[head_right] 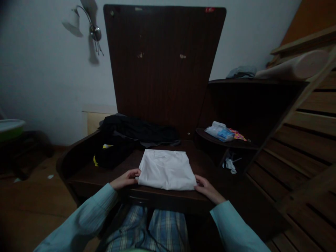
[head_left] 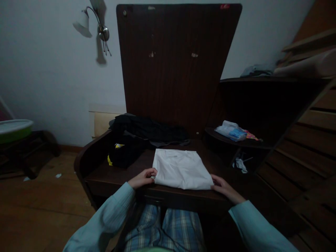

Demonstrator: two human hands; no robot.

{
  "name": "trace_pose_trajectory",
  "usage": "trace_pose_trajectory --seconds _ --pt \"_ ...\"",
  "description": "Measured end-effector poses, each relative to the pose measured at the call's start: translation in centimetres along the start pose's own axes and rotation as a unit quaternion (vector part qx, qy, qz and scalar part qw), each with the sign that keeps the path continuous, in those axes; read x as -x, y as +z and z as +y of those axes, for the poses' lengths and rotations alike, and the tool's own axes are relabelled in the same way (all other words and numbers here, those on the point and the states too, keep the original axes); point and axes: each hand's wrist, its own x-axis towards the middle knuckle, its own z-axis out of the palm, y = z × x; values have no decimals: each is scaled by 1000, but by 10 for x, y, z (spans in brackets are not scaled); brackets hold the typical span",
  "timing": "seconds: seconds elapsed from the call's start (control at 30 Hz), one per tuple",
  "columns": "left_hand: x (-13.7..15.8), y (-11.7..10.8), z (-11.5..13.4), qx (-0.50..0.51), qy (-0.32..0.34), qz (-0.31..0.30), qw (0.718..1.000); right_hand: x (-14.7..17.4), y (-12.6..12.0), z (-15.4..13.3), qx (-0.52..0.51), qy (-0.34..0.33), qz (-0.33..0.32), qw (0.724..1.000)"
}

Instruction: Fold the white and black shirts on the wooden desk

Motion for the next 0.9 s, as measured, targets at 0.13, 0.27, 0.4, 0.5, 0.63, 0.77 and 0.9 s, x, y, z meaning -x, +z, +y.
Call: trace_pose_trajectory --seconds 0.13,0.27,0.4,0.5,0.63,0.77,0.9 --pt "3 -6 2 -55 -15 20 998 -4 -8 5 -78 7 -51 996" --pt "6 -11 8 -161 2 -31 986 -5 -10 -2 -16 25 -74 997" --pt "5 -9 8 -255 58 -84 961 -5 -11 -10 90 8 -116 989" --pt "4 -3 5 -285 83 -75 952 -6 -10 -7 133 -11 -135 982" --pt "4 1 4 -301 98 -59 947 -8 -8 2 137 -33 -109 984" --pt "5 0 7 -281 94 -66 953 -6 -8 5 119 -24 -79 990" --pt "7 -3 5 -214 65 -22 974 -5 -8 2 99 -9 -59 993"
